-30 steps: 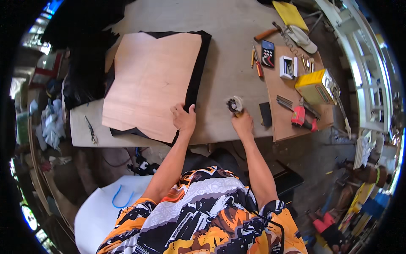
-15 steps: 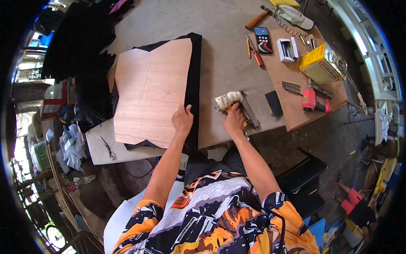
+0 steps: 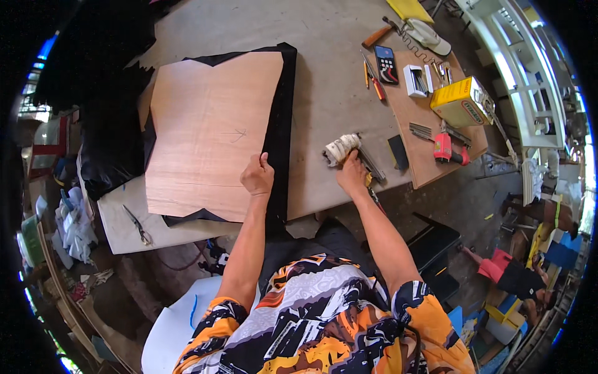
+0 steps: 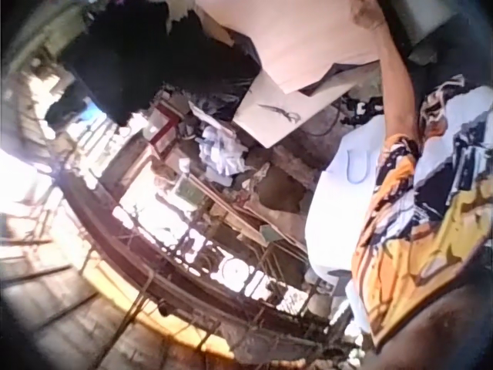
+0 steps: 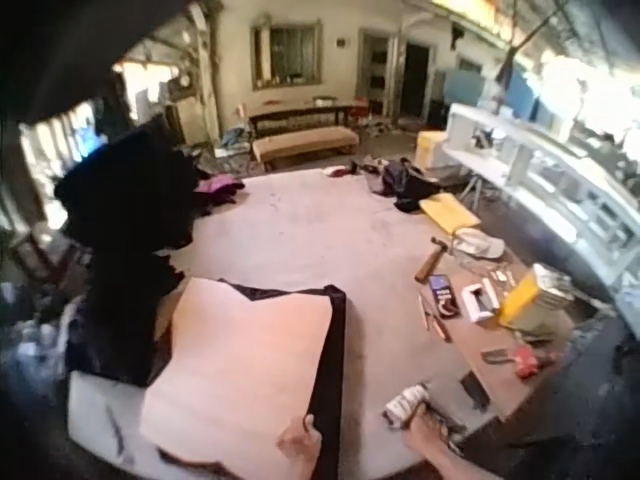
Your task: Upholstering a wooden seat base with foam padding and fabric using a staple gun and spray adhesive.
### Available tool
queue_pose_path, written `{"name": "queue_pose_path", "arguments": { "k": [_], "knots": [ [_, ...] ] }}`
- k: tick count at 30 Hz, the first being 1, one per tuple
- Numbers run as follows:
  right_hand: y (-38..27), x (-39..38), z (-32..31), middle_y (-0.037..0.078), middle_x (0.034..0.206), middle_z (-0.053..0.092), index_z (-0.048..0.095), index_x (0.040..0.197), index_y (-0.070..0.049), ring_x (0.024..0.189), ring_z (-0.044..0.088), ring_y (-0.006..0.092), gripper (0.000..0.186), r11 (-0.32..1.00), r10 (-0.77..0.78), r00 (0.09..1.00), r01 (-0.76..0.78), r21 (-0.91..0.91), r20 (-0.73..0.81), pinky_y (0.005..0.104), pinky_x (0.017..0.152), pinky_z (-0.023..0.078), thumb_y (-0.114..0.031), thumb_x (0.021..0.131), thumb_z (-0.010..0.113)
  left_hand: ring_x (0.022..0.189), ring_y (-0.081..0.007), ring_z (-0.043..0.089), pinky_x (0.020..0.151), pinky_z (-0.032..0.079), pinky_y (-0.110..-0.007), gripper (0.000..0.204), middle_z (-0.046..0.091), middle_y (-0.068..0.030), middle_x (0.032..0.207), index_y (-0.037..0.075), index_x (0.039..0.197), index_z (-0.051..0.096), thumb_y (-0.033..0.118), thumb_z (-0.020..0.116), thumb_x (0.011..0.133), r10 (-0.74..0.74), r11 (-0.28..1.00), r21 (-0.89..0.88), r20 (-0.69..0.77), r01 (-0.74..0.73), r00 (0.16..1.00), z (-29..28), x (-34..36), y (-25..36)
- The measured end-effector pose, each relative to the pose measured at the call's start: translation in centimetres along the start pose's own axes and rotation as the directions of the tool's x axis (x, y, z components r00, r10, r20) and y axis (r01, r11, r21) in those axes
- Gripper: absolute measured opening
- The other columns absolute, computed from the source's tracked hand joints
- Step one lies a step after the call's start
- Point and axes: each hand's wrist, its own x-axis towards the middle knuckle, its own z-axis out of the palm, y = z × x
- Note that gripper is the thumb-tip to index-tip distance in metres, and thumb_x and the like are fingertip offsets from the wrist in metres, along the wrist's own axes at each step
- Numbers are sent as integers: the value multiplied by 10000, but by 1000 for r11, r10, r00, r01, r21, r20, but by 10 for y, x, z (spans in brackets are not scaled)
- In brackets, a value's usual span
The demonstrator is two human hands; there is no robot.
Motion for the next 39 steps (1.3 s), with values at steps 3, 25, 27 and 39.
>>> {"name": "queue_pose_path", "arguments": {
  "k": [3, 25, 27, 39],
  "knots": [
    [2, -9, -28, 227, 1238, 698, 455, 1469, 12, 1108, 693, 363, 700, 993, 70, 984, -85, 85, 161, 488, 930, 562, -211, 859, 715, 491, -355, 601, 502, 479, -425, 187, 650, -111, 603, 122, 881, 609, 256, 691, 983, 60, 998, -17, 83, -59, 995, -3, 4, -6],
    [-130, -25, -51, 96, 1236, 752, 652, 1334, -27, 1061, 709, 230, 547, 626, -418, 907, 249, 739, 48, 349, 959, 550, -99, 823, 834, 509, -312, 640, 496, 482, -399, 167, 677, -94, 640, 131, 909, 599, 262, 659, 995, 224, 970, -147, 225, -194, 948, 1, 15, -25],
    [-127, -35, -50, 95, 1211, 761, 662, 1317, -24, 1029, 715, 232, 529, 680, -427, 902, 280, 677, 56, 350, 930, 556, -96, 821, 831, 509, -310, 641, 495, 483, -398, 173, 681, -94, 643, 128, 899, 602, 260, 662, 993, 232, 968, -149, 206, -204, 951, 1, 15, -26],
    [-119, -86, -45, 98, 1064, 802, 729, 1207, -37, 864, 732, 271, 412, 796, -423, 894, 290, 531, 147, 388, 775, 555, -124, 813, 816, 502, -306, 638, 488, 480, -395, 185, 693, -99, 654, 114, 885, 605, 254, 673, 983, 261, 962, -136, 187, -238, 947, -1, 15, -29]
  ]
}}
